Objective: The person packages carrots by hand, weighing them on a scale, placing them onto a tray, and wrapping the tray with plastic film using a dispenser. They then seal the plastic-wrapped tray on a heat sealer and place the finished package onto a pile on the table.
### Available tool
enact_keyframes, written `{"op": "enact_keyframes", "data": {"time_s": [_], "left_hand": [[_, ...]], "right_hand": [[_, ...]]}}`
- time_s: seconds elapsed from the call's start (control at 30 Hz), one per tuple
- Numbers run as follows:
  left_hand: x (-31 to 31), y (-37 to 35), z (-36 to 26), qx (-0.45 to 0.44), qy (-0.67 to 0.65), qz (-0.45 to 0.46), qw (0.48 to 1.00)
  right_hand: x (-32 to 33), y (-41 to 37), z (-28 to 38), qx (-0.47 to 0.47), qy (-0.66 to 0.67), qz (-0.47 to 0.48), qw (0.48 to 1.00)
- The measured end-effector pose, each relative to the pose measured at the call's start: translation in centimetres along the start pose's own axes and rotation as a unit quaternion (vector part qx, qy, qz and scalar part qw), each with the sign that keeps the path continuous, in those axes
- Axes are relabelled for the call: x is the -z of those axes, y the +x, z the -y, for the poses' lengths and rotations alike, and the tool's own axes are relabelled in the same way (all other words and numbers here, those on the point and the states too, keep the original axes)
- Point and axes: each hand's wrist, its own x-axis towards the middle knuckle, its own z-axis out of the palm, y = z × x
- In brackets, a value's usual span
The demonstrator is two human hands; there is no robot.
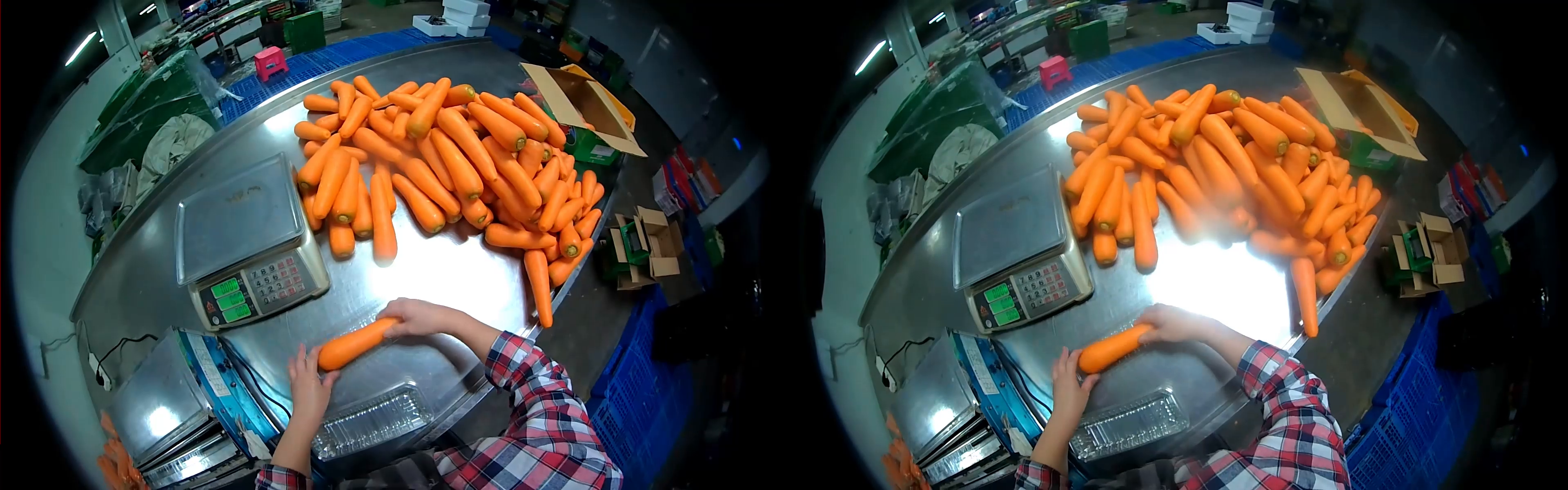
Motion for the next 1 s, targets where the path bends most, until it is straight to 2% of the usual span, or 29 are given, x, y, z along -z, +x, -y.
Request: {"op": "enact_keyframes", "data": {"time_s": [0.03, 0.07, 0.1, 0.13, 0.17, 0.2, 0.23, 0.27, 0.3, 0.33, 0.4, 0.47, 0.5, 0.57, 0.6, 0.67, 0.8, 0.9, 1.0], "left_hand": [[-0.4, 0.2, 0.9, 0.003, -0.048, 0.005, 0.999], [-0.4, 0.4, 1.1, 0.004, -0.097, 0.009, 0.995], [-0.4, 0.3, 1.0, -0.012, -0.064, -0.006, 0.998], [-0.2, 0.1, 0.3, -0.028, -0.032, -0.022, 0.999], [0.1, 0.1, -0.4, -0.043, 0.002, -0.038, 0.998], [0.5, 0.2, -1.1, -0.034, -0.006, -0.020, 0.999], [1.0, 0.5, -2.0, -0.020, -0.016, 0.000, 1.000], [1.3, 0.5, -2.6, 0.000, -0.028, 0.023, 0.999], [1.0, 0.6, -2.2, -0.017, -0.022, 0.019, 0.999], [0.3, 1.2, -1.2, -0.035, -0.016, 0.013, 0.999], [-0.3, 0.7, 0.0, -0.050, -0.013, 0.007, 0.999], [-0.2, 0.8, 0.7, -0.053, -0.020, -0.011, 0.998], [-0.1, 0.8, 0.8, -0.039, -0.030, -0.005, 0.999], [0.3, 0.4, 0.9, -0.015, -0.050, 0.010, 0.999], [0.3, 0.4, 1.0, -0.013, -0.057, 0.013, 0.998], [0.3, 0.4, 1.4, -0.014, -0.072, 0.018, 0.997], [0.3, -0.2, 1.8, -0.011, -0.101, 0.031, 0.994], [0.9, -0.7, 1.8, -0.035, -0.078, 0.018, 0.996], [0.9, -0.8, 1.9, -0.059, -0.069, -0.005, 0.996]], "right_hand": [[0.1, 0.4, 0.0, -0.001, -0.031, -0.028, 0.999], [0.3, 1.1, -0.8, -0.036, 0.052, -0.157, 0.986], [1.0, 2.6, -1.6, -0.061, -0.015, -0.286, 0.956], [1.7, 3.9, -1.8, -0.120, -0.018, -0.385, 0.915], [2.5, 5.0, -2.4, -0.094, -0.038, -0.451, 0.887], [3.1, 6.2, -2.9, -0.116, -0.054, -0.464, 0.877], [3.4, 7.9, -4.1, -0.115, -0.069, -0.462, 0.877], [4.2, 8.4, -3.3, -0.110, -0.012, -0.389, 0.914], [4.4, 8.0, -1.2, -0.089, 0.018, -0.370, 0.925], [4.2, 9.0, -1.9, -0.123, 0.015, -0.397, 0.909], [4.4, 7.7, -2.0, -0.074, 0.163, -0.353, 0.918], [4.6, 4.4, 1.3, -0.034, 0.111, -0.273, 0.955], [4.6, 3.1, 3.3, -0.084, 0.029, -0.222, 0.971], [4.0, 0.8, 4.1, -0.028, -0.101, -0.145, 0.984], [3.5, 0.2, 0.8, 0.061, -0.146, -0.129, 0.979], [1.9, -1.3, 1.6, 0.066, -0.126, -0.068, 0.987], [-1.6, -2.6, 2.6, 0.031, -0.217, -0.033, 0.975], [-2.4, -3.0, 1.7, 0.015, -0.069, -0.092, 0.993], [-1.7, -4.0, 1.3, -0.007, -0.091, -0.060, 0.994]]}}
